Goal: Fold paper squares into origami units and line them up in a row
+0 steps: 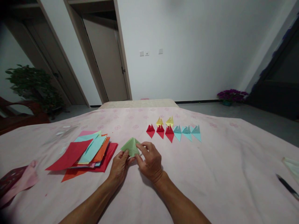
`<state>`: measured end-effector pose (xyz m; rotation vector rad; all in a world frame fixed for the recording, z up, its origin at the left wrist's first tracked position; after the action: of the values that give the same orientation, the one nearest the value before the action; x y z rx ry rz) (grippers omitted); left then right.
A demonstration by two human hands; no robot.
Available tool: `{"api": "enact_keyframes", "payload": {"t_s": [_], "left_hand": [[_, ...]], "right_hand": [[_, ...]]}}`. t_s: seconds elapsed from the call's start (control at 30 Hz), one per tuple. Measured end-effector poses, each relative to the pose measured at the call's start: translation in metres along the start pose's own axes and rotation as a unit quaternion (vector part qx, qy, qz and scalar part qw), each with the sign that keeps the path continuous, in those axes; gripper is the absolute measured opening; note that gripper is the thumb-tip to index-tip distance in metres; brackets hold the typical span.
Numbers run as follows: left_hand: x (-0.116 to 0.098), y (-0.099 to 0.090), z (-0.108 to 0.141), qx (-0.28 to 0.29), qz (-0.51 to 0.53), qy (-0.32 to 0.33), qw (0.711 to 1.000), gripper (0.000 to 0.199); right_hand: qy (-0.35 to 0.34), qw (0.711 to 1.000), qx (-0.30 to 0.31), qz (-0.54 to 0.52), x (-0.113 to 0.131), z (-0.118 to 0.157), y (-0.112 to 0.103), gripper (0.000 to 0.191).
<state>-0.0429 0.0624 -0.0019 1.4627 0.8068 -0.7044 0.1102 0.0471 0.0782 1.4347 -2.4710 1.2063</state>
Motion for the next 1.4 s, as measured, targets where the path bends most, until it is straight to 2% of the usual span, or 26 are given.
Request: {"api": "enact_keyframes", "payload": {"t_s": [0.2, 0.33, 0.43, 0.77, 0.93, 1.17, 1.4], "left_hand": [[-0.003, -0.001, 0.002, 0.003, -0.041, 0.009, 0.999, 0.035], [-0.007, 0.001, 0.004, 0.011, -0.064, 0.021, 0.998, 0.032], [-0.009, 0.005, 0.005, 0.018, -0.068, 0.019, 0.997, 0.035], [-0.009, 0.004, 0.001, 0.041, -0.03, -0.044, 0.998, 0.049], [-0.009, 0.002, -0.001, 0.04, -0.02, -0.061, 0.997, 0.049], [0.001, 0.005, 0.0, 0.059, 0.04, -0.092, 0.993, 0.04], [0.006, 0.012, 0.002, 0.084, 0.1, -0.097, 0.987, 0.035]], "right_hand": [[-0.023, 0.997, 0.03, 0.062, 0.007, 0.0, 0.001, 0.04], [-0.012, 0.998, 0.023, 0.054, 0.006, 0.0, -0.002, 0.036], [-0.034, 0.998, 0.026, 0.037, 0.005, 0.0, -0.004, 0.03], [-0.119, 0.983, 0.129, 0.054, 0.007, -0.008, -0.007, 0.01], [-0.139, 0.978, 0.152, 0.04, 0.007, -0.014, -0.009, 0.014], [-0.09, 0.985, 0.134, 0.054, 0.0, -0.015, -0.005, 0.025], [-0.024, 0.997, 0.078, -0.002, -0.005, -0.013, -0.005, 0.019]]}}
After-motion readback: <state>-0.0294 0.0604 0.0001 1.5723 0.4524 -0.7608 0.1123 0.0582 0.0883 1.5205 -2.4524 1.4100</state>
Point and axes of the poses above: each hand's wrist, its own z-axis away from the middle knuckle, its own y-axis out of the palm, x = y × z, the point moved 6 cm from there along -z, towards the middle knuckle, and after that the axes turned 12 degrees about x, right-handed, at the moved point
